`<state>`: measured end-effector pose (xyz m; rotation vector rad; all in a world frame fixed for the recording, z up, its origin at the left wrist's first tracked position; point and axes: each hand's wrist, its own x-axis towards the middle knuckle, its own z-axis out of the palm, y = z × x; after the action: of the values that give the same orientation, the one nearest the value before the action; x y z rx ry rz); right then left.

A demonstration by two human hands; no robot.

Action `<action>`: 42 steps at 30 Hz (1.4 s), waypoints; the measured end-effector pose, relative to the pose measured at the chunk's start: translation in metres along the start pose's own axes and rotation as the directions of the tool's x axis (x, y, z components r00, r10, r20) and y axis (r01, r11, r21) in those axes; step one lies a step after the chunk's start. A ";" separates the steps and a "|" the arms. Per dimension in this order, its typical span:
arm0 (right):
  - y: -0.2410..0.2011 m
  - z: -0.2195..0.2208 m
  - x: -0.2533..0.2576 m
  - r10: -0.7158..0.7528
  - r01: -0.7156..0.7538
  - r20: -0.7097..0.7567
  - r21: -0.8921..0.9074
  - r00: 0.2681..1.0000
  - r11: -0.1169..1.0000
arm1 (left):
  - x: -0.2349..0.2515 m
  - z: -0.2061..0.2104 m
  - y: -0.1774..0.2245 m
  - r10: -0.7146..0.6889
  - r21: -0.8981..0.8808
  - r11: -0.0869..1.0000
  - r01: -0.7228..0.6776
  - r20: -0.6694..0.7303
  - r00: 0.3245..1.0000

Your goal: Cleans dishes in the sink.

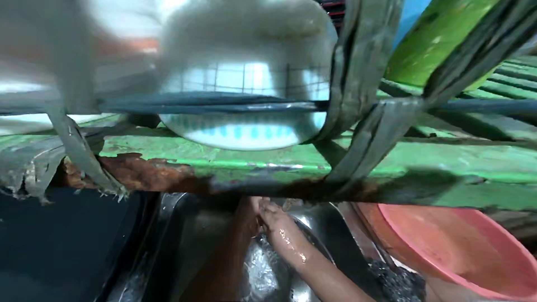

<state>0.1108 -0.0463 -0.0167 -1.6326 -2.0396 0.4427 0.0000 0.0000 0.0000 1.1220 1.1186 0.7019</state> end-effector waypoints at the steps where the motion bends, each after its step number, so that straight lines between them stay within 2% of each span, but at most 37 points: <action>1: 0.001 -0.002 0.000 0.047 -0.046 0.000 0.148 0.999 0.988 | 0.002 -0.008 0.003 -0.006 0.264 0.964 0.011 -0.019 1.000; 2: 0.001 -0.007 0.005 0.206 -0.221 0.079 0.362 0.975 0.906 | 0.008 -0.015 -0.002 -0.009 0.511 0.859 0.028 -0.039 0.999; 3: 0.000 -0.015 0.015 0.386 -0.434 0.206 0.535 0.899 0.725 | 0.018 -0.023 -0.013 -0.003 0.720 0.693 0.032 -0.041 0.999; 4: 0.001 -0.022 0.026 0.502 -0.573 0.307 0.606 0.808 0.552 | 0.027 -0.031 -0.030 0.003 0.810 0.586 0.040 -0.051 0.999; 5: 0.002 -0.028 0.034 0.548 -0.643 0.375 0.614 0.748 0.458 | 0.031 -0.040 -0.047 -0.007 0.826 0.560 0.069 -0.078 0.997; 6: 0.001 -0.034 0.038 0.537 -0.666 0.419 0.604 0.732 0.437 | 0.028 -0.049 -0.061 -0.078 0.763 0.633 0.130 -0.105 0.991; 8: -0.006 -0.041 0.045 0.485 -0.659 0.447 0.556 0.751 0.508 | 0.009 -0.064 -0.085 -0.280 0.595 0.751 0.286 -0.106 0.954; 10: -0.005 -0.038 0.054 0.442 -0.613 0.438 0.425 0.783 0.666 | -0.007 -0.070 -0.108 -0.373 0.463 0.801 0.379 -0.109 0.921; 12: -0.007 -0.039 0.058 0.415 -0.491 0.445 0.065 0.793 0.869 | -0.019 -0.063 -0.106 -0.340 0.446 0.818 0.362 -0.132 0.931; 13: -0.011 -0.039 0.057 0.405 -0.402 0.468 -0.112 0.786 0.909 | -0.025 -0.056 -0.098 -0.295 0.452 0.831 0.325 -0.137 0.946; 15: -0.024 -0.035 0.046 0.359 -0.233 0.552 -0.287 0.752 0.929 | -0.034 -0.040 -0.071 -0.215 0.515 0.826 0.230 -0.089 0.972; 17: -0.026 -0.019 0.034 0.262 -0.100 0.590 -0.293 0.763 0.951 | -0.041 -0.019 -0.046 -0.115 0.604 0.789 0.108 -0.028 0.993; 19: -0.022 -0.010 0.028 0.215 -0.052 0.556 -0.293 0.803 0.955 | -0.046 -0.005 -0.038 -0.044 0.672 0.739 0.054 -0.031 0.999; 21: -0.010 -0.016 0.030 0.325 -0.123 0.520 -0.385 0.790 0.915 | -0.054 -0.010 -0.059 0.103 0.707 0.705 -0.052 -0.029 0.994; 23: 0.011 -0.023 0.034 0.500 -0.261 0.504 -0.470 0.705 0.843 | -0.073 -0.023 -0.083 0.278 0.699 0.695 -0.171 -0.041 0.960; 24: 0.015 -0.025 0.034 0.536 -0.275 0.507 -0.501 0.675 0.821 | -0.083 -0.028 -0.087 0.333 0.690 0.694 -0.205 -0.056 0.941; 26: 0.000 -0.028 0.030 0.521 -0.245 0.517 -0.509 0.679 0.825 | -0.092 -0.029 -0.083 0.321 0.715 0.674 -0.186 -0.057 0.945; 27: -0.012 -0.027 0.027 0.462 -0.212 0.527 -0.466 0.714 0.859 | -0.090 -0.028 -0.078 0.272 0.758 0.636 -0.140 -0.051 0.961; 29: -0.029 -0.015 0.019 0.252 -0.096 0.511 -0.312 0.822 0.945 | -0.077 -0.024 -0.065 0.180 0.839 0.541 -0.054 -0.053 0.982; 30: -0.031 -0.006 0.017 0.152 -0.033 0.473 -0.249 0.868 0.968 | -0.073 -0.023 -0.063 0.171 0.848 0.529 -0.032 -0.070 0.983; 31: -0.029 0.000 0.018 0.117 -0.011 0.451 -0.231 0.885 0.973 | -0.072 -0.022 -0.063 0.160 0.835 0.551 -0.015 -0.088 0.983; 32: -0.025 -0.001 0.021 0.162 -0.046 0.452 -0.257 0.877 0.965 | -0.075 -0.023 -0.068 0.180 0.804 0.594 -0.022 -0.106 0.978; 33: -0.019 -0.006 0.026 0.277 -0.129 0.476 -0.319 0.835 0.939 | -0.083 -0.026 -0.075 0.210 0.762 0.646 -0.043 -0.123 0.970; 35: 0.011 -0.012 0.030 0.518 -0.312 0.495 -0.440 0.697 0.842 | -0.106 -0.031 -0.093 0.265 0.674 0.732 -0.094 -0.154 0.952; 36: 0.025 -0.014 0.029 0.570 -0.359 0.492 -0.460 0.659 0.812 | -0.115 -0.033 -0.102 0.283 0.637 0.763 -0.114 -0.171 0.944; 38: 0.017 -0.021 0.027 0.572 -0.339 0.493 -0.485 0.656 0.806 | -0.119 -0.034 -0.108 0.290 0.611 0.783 -0.115 -0.195 0.937; 39: 0.003 -0.022 0.026 0.546 -0.302 0.505 -0.486 0.669 0.820 | -0.116 -0.033 -0.103 0.244 0.623 0.778 -0.076 -0.189 0.951; 42: -0.035 -0.015 0.020 0.295 -0.114 0.536 -0.345 0.791 0.932 | -0.087 -0.030 -0.076 0.188 0.781 0.624 -0.023 -0.121 0.975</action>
<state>0.0872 -0.0359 0.0178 -2.1155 -2.4650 0.8393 -0.0627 -0.0913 -0.0440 1.9077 1.6076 0.3991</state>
